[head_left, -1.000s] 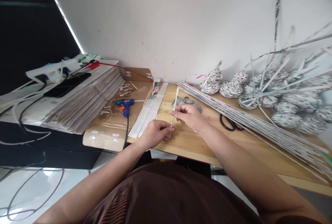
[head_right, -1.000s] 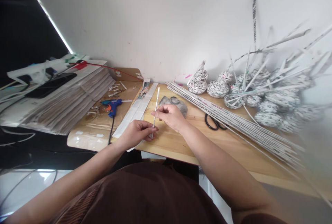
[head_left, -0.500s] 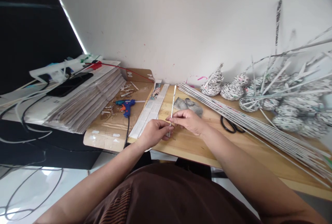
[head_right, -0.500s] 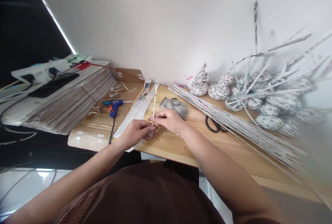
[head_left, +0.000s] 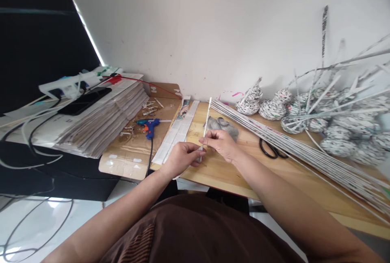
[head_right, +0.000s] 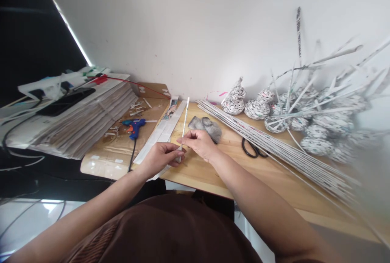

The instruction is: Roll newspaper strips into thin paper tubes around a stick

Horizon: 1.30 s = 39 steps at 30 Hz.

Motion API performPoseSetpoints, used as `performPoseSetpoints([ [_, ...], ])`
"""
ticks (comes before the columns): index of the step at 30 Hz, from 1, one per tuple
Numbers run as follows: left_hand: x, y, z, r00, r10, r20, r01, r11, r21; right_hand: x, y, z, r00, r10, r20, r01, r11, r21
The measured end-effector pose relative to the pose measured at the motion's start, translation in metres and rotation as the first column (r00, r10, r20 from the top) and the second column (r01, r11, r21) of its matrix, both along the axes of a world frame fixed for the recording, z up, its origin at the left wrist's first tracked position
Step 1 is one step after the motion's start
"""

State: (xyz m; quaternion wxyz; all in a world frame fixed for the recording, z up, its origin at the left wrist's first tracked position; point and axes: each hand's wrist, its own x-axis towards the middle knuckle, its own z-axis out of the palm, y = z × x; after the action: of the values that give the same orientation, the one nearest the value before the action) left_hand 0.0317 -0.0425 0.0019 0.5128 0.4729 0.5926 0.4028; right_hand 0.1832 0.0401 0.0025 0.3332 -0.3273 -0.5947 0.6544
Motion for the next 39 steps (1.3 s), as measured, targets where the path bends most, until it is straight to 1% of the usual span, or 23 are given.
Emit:
performPoseSetpoints([
  [1, 0.0, 0.0, 0.0, 1.0, 0.01, -0.005, -0.01, 1.0, -0.006, 0.0, 0.0, 0.001, 1.0, -0.026, -0.008, 0.027, 1.0, 0.002],
  [2, 0.0, 0.0, -0.001, 1.0, 0.019, -0.009, -0.019, 1.0, -0.009, 0.001, 0.001, 0.001, 1.0, -0.021, -0.009, 0.022, 1.0, 0.003],
  [5, -0.001, 0.0, -0.002, 0.999, 0.029, -0.013, -0.029, 1.0, 0.0, 0.001, 0.001, 0.002, 0.995, 0.097, 0.01, -0.097, 0.995, -0.003],
  [6, -0.001, -0.001, -0.003, 1.0, 0.027, -0.011, -0.027, 1.0, 0.005, 0.001, 0.001, 0.001, 0.993, 0.119, 0.013, -0.119, 0.993, -0.003],
  [7, -0.001, -0.001, -0.003, 1.0, 0.021, -0.01, -0.021, 1.0, 0.009, 0.001, 0.001, 0.0, 0.993, 0.114, 0.012, -0.114, 0.994, -0.002],
  [11, 0.0, -0.003, -0.004, 1.0, 0.0, -0.026, 0.001, 1.0, 0.014, -0.001, 0.001, -0.003, 1.0, -0.024, -0.005, 0.024, 1.0, 0.001],
  [12, 0.0, -0.003, -0.004, 1.0, -0.003, -0.031, 0.004, 1.0, 0.015, -0.001, 0.001, -0.003, 1.0, -0.025, -0.003, 0.025, 1.0, -0.002],
  [15, 0.001, -0.003, -0.003, 1.0, -0.011, -0.024, 0.012, 1.0, 0.019, -0.001, 0.0, -0.001, 0.996, 0.085, 0.016, -0.085, 0.996, -0.011],
  [16, 0.001, -0.003, -0.003, 1.0, -0.013, -0.019, 0.013, 1.0, 0.016, -0.001, 0.0, -0.001, 0.994, 0.112, 0.016, -0.112, 0.994, -0.011],
  [17, 0.001, -0.003, -0.002, 1.0, -0.014, -0.014, 0.014, 1.0, 0.011, -0.001, 0.0, -0.001, 0.994, 0.113, 0.01, -0.113, 0.994, -0.009],
  [18, 0.001, -0.003, -0.002, 1.0, -0.013, -0.012, 0.013, 1.0, 0.006, -0.001, 0.0, -0.001, 0.996, 0.085, -0.001, -0.085, 0.996, -0.006],
  [20, 0.002, -0.004, -0.001, 1.0, -0.013, -0.014, 0.013, 1.0, -0.001, -0.002, 0.0, -0.001, 1.0, -0.01, -0.024, 0.01, 1.0, 0.001],
  [21, 0.002, -0.004, -0.001, 1.0, -0.015, -0.015, 0.015, 1.0, -0.003, -0.002, 0.0, -0.001, 0.999, -0.039, -0.03, 0.039, 0.999, 0.004],
  [22, 0.003, -0.005, -0.001, 1.0, -0.015, -0.016, 0.015, 1.0, -0.003, -0.001, 0.0, -0.001, 0.999, -0.039, -0.031, 0.039, 0.999, 0.006],
  [25, 0.002, -0.005, -0.002, 1.0, -0.01, -0.022, 0.009, 1.0, -0.011, 0.0, 0.0, 0.001, 0.998, 0.063, -0.03, -0.063, 0.998, -0.006],
  [26, 0.002, -0.005, -0.002, 1.0, -0.007, -0.026, 0.007, 1.0, -0.013, 0.0, 0.0, 0.001, 0.996, 0.077, -0.038, -0.078, 0.997, -0.017],
  [27, 0.002, -0.005, -0.002, 1.0, -0.006, -0.031, 0.005, 1.0, -0.015, 0.0, 0.0, 0.001, 0.997, 0.064, -0.046, -0.066, 0.997, -0.03],
  [30, 0.001, -0.005, -0.003, 0.998, -0.025, -0.06, 0.025, 1.0, -0.013, -0.001, 0.0, 0.001, 0.999, -0.027, -0.044, 0.024, 0.998, -0.059],
  [33, 0.001, -0.007, -0.004, 0.992, -0.064, -0.112, 0.063, 0.998, -0.01, 0.0, 0.002, 0.004, 0.998, -0.049, -0.044, 0.048, 0.998, -0.033],
  [37, -0.001, -0.009, -0.004, 0.98, -0.12, -0.156, 0.118, 0.993, -0.027, 0.006, 0.01, 0.014, 0.967, -0.205, -0.149, 0.209, 0.978, 0.011],
  [39, -0.001, -0.009, -0.004, 0.975, -0.146, -0.168, 0.144, 0.989, -0.024, 0.009, 0.012, 0.018, 0.954, -0.235, -0.185, 0.239, 0.971, 0.001],
])
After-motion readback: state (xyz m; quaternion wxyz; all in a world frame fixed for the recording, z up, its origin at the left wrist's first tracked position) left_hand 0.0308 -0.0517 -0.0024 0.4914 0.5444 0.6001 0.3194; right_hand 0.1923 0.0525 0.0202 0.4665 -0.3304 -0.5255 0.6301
